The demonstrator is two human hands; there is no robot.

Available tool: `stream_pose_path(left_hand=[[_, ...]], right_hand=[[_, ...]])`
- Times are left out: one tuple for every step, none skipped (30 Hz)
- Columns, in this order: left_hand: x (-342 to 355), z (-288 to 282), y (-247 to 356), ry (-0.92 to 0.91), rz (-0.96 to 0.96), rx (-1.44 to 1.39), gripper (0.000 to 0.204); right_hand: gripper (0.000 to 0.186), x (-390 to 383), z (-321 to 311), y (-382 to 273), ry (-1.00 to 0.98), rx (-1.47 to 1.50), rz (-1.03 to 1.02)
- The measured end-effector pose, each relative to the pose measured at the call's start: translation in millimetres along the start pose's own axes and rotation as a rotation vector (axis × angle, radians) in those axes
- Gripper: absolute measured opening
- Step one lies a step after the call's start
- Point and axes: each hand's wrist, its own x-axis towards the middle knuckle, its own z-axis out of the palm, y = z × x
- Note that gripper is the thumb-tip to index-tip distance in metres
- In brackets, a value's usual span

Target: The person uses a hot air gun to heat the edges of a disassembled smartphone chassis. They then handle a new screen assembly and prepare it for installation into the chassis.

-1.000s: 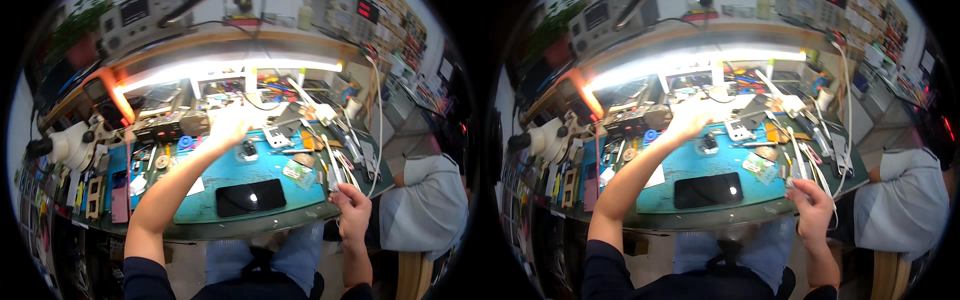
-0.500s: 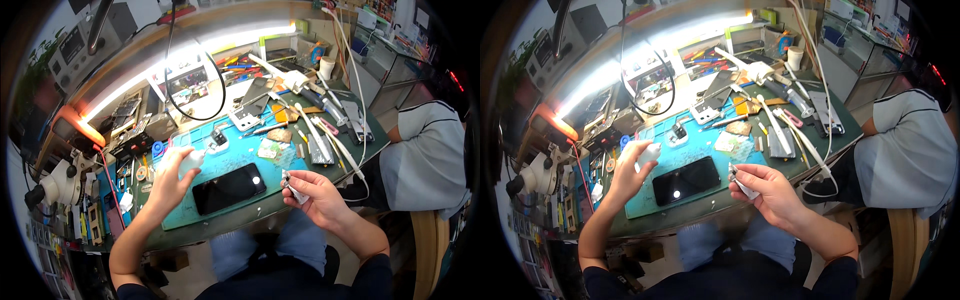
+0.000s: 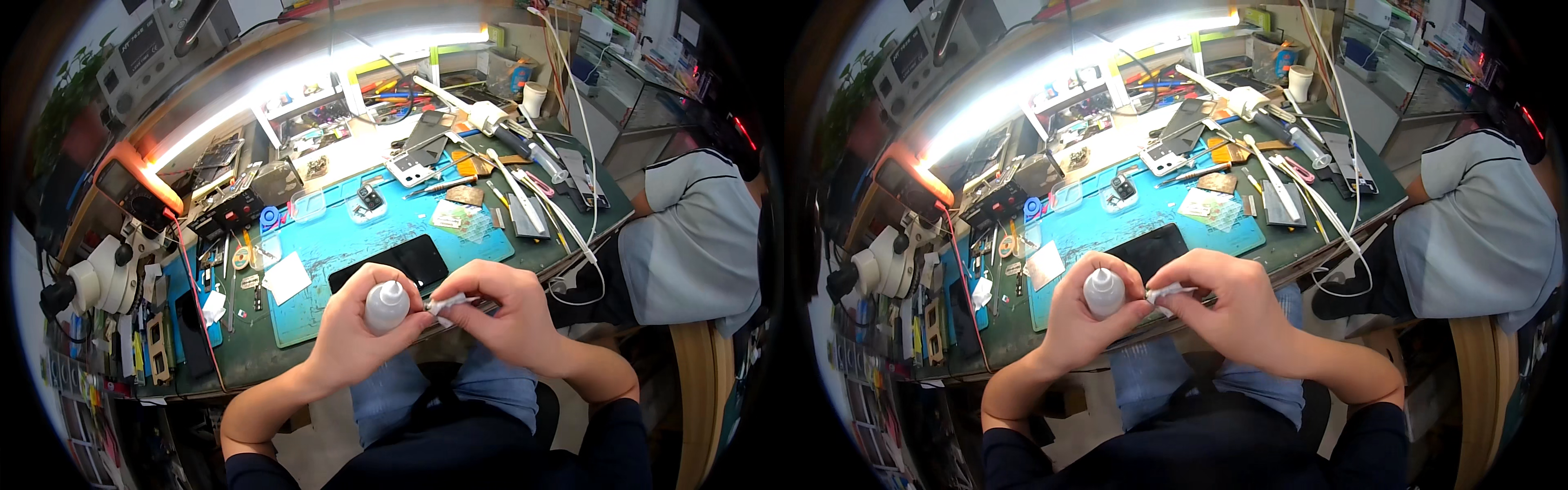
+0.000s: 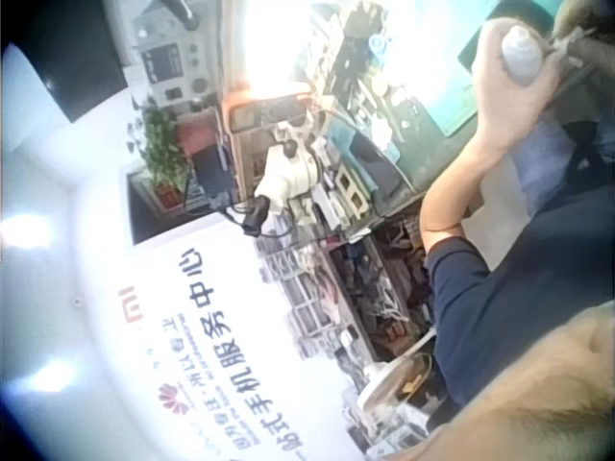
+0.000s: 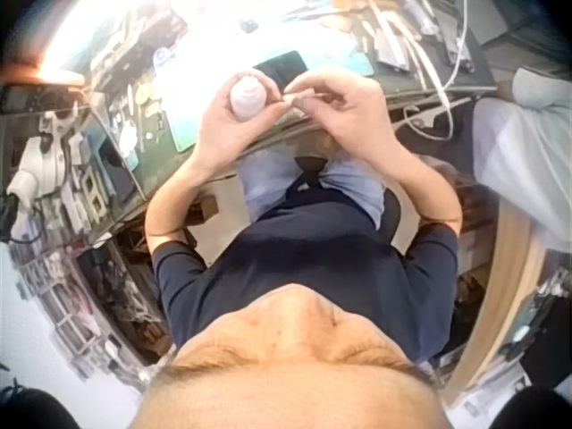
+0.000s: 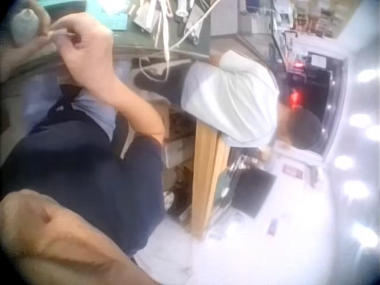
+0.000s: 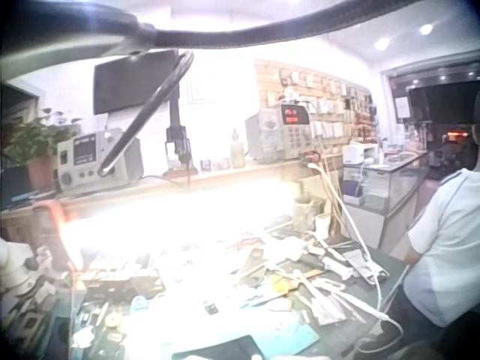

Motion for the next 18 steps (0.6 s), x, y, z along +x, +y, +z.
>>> stream_pose_path(left_hand=[[-2,4,2,0.007,-0.072,-0.105,0.028],[-3,6,1,0.010,-0.096,-0.171,0.028],[-4,8,-1,0.015,-0.124,-0.237,0.028],[-5,10,-3,0.022,-0.152,-0.304,0.028],[-6,12,-4,0.042,-0.178,-0.373,0.028],[-6,14,-4,0.061,-0.204,-0.443,0.028],[-6,15,-5,0.080,-0.230,-0.512,0.028],[-5,17,-6,0.106,-0.215,-0.500,0.028],[-4,18,-8,0.136,-0.201,-0.487,0.028],[-3,19,-9,0.166,-0.186,-0.474,0.028],[-4,18,-9,0.140,-0.195,-0.463,0.029],[-6,17,-7,0.107,-0.205,-0.454,0.030],[-7,17,-5,0.074,-0.215,-0.445,0.031],[-7,13,-4,0.047,-0.225,-0.343,0.033],[-8,7,-3,0.018,-0.236,-0.244,0.036],[-9,1,-1,-0.012,-0.246,-0.144,0.039],[-11,-2,3,0.004,-0.264,0.082,0.048],[-16,-5,2,-0.018,-0.228,0.142,0.049]], right_hand=[[0.017,0,3,-1,0.026,0.143,0.102],[0.017,0,4,-1,0.058,0.243,0.155],[0.017,-1,7,0,0.088,0.346,0.211],[0.017,-2,10,2,0.117,0.450,0.266],[0.021,-3,14,5,0.132,0.373,0.231],[0.024,-5,18,8,0.149,0.295,0.196],[0.027,-7,21,11,0.164,0.217,0.160],[0.028,-7,22,12,0.190,0.141,0.063],[0.028,-7,23,13,0.212,0.066,-0.035],[0.029,-7,25,15,0.234,-0.009,-0.132],[0.030,-8,24,17,0.215,-0.025,-0.110],[0.030,-10,24,21,0.198,0.072,-0.026],[0.029,-11,23,25,0.180,0.169,0.057],[0.029,-13,21,29,0.162,0.266,0.140],[0.029,-14,17,32,0.147,0.371,0.196],[0.029,-13,12,34,0.132,0.476,0.251],[0.029,-12,7,36,0.118,0.582,0.306],[0.030,-13,5,35,0.084,0.662,0.384]])
